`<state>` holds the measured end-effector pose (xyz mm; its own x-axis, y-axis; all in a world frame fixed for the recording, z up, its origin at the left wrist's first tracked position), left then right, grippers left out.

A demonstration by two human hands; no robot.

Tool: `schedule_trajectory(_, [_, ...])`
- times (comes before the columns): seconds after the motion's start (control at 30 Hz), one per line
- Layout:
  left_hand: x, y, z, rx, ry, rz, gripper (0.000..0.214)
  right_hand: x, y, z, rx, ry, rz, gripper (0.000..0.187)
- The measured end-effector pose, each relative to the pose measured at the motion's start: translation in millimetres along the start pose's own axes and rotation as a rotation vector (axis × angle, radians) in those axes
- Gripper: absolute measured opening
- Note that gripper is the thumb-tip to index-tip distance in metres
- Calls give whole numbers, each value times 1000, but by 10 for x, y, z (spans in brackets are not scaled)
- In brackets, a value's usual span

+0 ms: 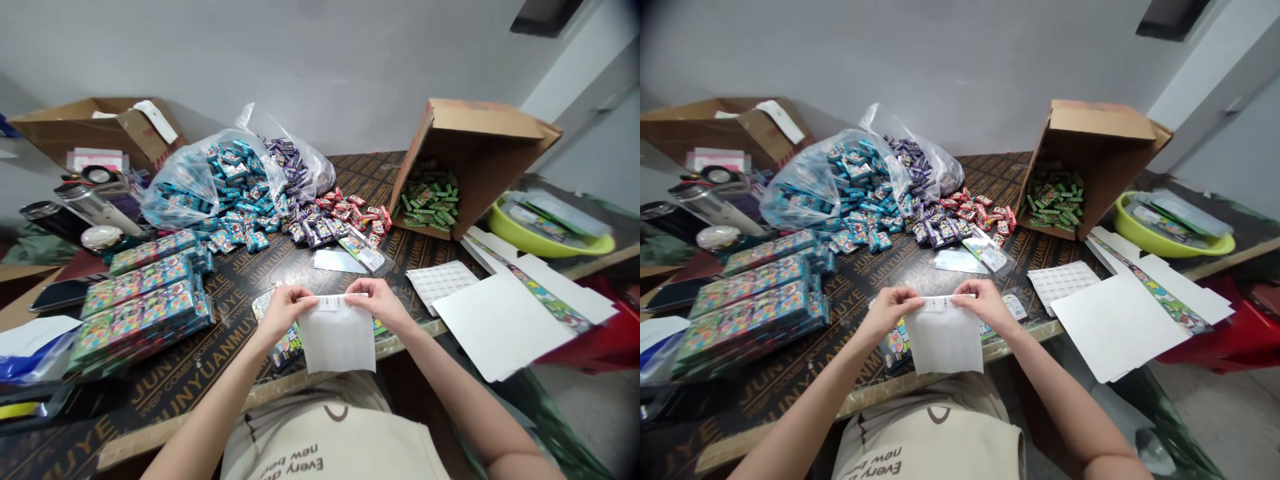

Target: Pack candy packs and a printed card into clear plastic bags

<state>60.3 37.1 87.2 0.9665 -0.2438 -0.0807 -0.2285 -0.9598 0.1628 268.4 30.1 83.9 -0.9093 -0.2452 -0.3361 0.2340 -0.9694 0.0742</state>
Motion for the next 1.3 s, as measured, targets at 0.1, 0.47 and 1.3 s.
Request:
schedule_trajectory(0.1, [29, -66, 137, -49, 37, 7, 22, 0, -101, -87, -51, 104, -3, 15])
schedule_trajectory(0.47, [164, -214, 508, -116, 66, -17, 25, 79, -377, -246, -328, 470, 199, 14])
schedule_trajectory(1.3, [394, -801, 896, -352, 109, -96, 19, -1322, -409, -867, -43, -24, -70, 28])
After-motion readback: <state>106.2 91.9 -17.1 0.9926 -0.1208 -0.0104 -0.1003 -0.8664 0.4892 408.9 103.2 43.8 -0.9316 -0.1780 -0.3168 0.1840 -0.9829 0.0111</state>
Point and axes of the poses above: each hand's wrist, its own y-axis away from the middle knuckle, its own x-axis out of the palm, z = x × y, the point moved 2 cm from there along -y, towards the middle knuckle, and after that the axes turned 8 degrees about y, right-handed, at the moved point
